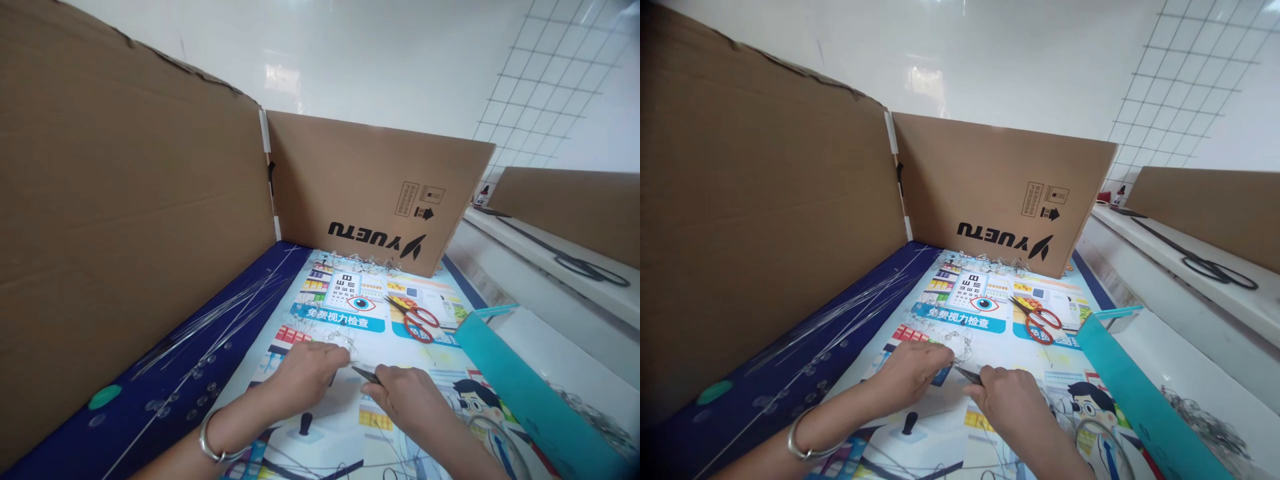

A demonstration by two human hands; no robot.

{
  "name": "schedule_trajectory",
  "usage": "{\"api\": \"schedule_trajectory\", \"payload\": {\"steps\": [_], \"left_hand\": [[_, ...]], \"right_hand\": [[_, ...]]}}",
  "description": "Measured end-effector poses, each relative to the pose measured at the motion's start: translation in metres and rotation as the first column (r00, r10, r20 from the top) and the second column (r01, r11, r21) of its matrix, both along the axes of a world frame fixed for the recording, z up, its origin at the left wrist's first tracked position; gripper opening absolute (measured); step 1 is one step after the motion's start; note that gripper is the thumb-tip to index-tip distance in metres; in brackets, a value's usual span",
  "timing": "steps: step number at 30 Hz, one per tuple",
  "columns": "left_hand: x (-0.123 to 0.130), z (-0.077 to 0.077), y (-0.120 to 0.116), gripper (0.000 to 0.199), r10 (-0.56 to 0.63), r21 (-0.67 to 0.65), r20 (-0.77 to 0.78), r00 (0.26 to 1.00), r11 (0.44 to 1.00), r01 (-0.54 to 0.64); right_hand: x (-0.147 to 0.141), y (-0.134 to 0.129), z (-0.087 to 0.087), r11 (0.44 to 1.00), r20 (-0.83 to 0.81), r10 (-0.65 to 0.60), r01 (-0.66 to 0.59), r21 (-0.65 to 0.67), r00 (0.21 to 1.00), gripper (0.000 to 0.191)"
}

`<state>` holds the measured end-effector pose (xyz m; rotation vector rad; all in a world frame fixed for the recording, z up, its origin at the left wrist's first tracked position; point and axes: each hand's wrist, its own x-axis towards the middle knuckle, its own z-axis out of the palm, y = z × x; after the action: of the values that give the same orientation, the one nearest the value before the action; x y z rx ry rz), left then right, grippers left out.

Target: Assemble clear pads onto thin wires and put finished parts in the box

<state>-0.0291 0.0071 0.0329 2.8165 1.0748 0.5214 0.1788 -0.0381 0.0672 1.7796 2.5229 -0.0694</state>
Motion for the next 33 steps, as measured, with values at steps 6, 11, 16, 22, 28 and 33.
{"api": "schedule_trajectory", "payload": {"steps": [6,11,16,22,28,33], "left_hand": [[-0.003,0.006,0.000,0.019,-0.124,0.048,-0.070,0.990,0.991,0.128],[0.003,0.004,-0.003,0.024,-0.159,-0.003,-0.109,0.981,0.987,0.160],[0.006,-0.001,-0.004,0.018,-0.101,-0.167,0.075,0.992,0.980,0.112],[0.017,0.003,-0.012,0.027,0.248,-0.576,0.579,0.777,0.799,0.173],[0.029,-0.003,-0.023,0.029,0.429,-0.723,0.658,0.619,0.589,0.360],[0.032,-0.002,-0.030,0.028,0.480,-0.741,0.662,0.576,0.534,0.407]], "right_hand": [[0.024,0.006,0.006,0.970,-0.166,0.106,-0.139,-0.199,0.980,0.042],[0.041,0.008,-0.001,0.828,-0.464,-0.057,-0.218,-0.517,0.884,0.040],[0.039,0.009,0.000,0.910,-0.453,0.006,-0.193,-0.368,0.891,0.037],[0.023,0.007,0.002,1.000,-0.299,0.001,0.004,0.017,0.954,0.032],[0.008,0.003,-0.009,0.984,-0.190,-0.037,0.068,0.162,0.981,0.024],[0.000,0.002,-0.018,0.975,-0.205,-0.023,0.067,0.210,0.978,0.024]]}}
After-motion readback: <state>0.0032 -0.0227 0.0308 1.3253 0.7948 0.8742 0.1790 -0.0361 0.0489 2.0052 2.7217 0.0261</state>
